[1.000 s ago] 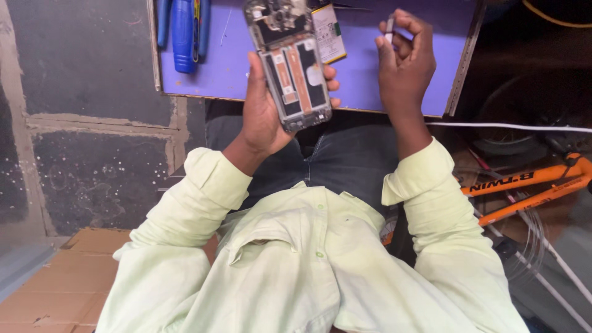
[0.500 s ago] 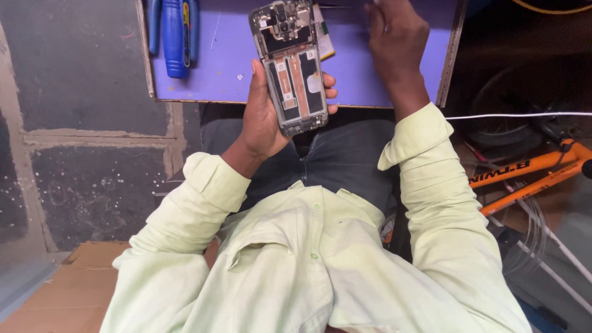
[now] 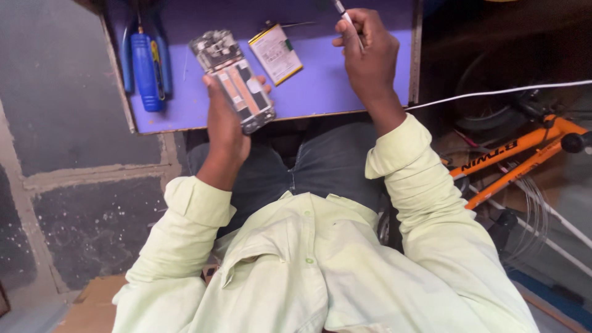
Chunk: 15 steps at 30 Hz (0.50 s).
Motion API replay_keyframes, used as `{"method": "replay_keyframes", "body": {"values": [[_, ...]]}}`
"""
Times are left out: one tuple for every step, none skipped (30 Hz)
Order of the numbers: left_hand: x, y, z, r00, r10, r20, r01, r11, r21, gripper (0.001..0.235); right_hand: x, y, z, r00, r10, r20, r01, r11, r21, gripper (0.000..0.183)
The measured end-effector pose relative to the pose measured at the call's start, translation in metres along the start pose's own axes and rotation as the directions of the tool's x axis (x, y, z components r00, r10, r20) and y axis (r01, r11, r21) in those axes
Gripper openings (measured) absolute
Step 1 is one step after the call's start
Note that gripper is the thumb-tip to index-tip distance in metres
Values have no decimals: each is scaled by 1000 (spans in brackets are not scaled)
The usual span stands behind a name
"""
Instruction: The person disassembles a smartphone, removes the battery and motherboard, and uses tweezers to manipulate small internal components. They also briefly handle a second phone and a SIM card before returning to the first device.
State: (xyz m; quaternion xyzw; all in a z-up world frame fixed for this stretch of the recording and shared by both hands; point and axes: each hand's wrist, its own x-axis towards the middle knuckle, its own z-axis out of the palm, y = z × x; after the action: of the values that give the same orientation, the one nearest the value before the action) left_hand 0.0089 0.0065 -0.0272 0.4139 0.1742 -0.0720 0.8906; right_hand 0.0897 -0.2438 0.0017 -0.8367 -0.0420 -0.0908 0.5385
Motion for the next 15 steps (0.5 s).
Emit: {"method": "replay_keyframes", "body": {"values": [[3,-3,-7,998,-4,-57,4,1000,-4,66,0,1,0,996,-81,-39,78,994,-72,15],[5,-6,-14,994,-8,-113,7,1000,-8,62,-2,1,0,984,-163,-72,152,977,-148,14],[11,-9,-18,988,-12,-155,10,1000,-15,58,-1,2,-2,962,-252,-105,222,946,-235,14],[12,-10,-24,986,12,-165,-13,1000,-8,51,0,3,0,967,-219,-133,180,950,-257,14],[16,-13,-25,987,29,-160,-31,999,-8,45,2,4,-2,967,-190,-171,134,947,-290,13],[18,-13,-27,985,36,-171,-27,998,53,43,3,5,-2,960,-185,-210,122,952,-279,11],[19,-12,-26,983,45,-178,-25,993,114,41,4,6,-2,951,-181,-251,111,956,-270,11],[21,-9,-26,987,57,-153,-30,985,170,39,4,7,-2,946,-179,-270,97,952,-292,11],[22,-7,-25,989,70,-126,-40,972,230,37,3,7,-1,940,-175,-293,80,948,-309,12],[24,-5,-25,983,13,-184,29,974,225,39,1,9,0,942,-166,-290,75,951,-301,13],[23,1,-28,968,-42,-248,99,970,224,40,-2,10,2,946,-153,-285,69,956,-285,14],[25,1,-26,976,-16,-215,81,950,300,40,-3,12,2,960,-122,-251,43,952,-302,13],[26,5,-29,980,19,-197,57,925,376,41,-3,14,4,975,-87,-204,21,952,-305,13],[28,8,-30,983,54,-177,31,893,448,41,-4,17,3,982,-70,-177,11,950,-311,13],[24,9,-33,982,103,-161,-12,873,488,43,-6,19,6,989,-50,-142,4,950,-312,14]]}}
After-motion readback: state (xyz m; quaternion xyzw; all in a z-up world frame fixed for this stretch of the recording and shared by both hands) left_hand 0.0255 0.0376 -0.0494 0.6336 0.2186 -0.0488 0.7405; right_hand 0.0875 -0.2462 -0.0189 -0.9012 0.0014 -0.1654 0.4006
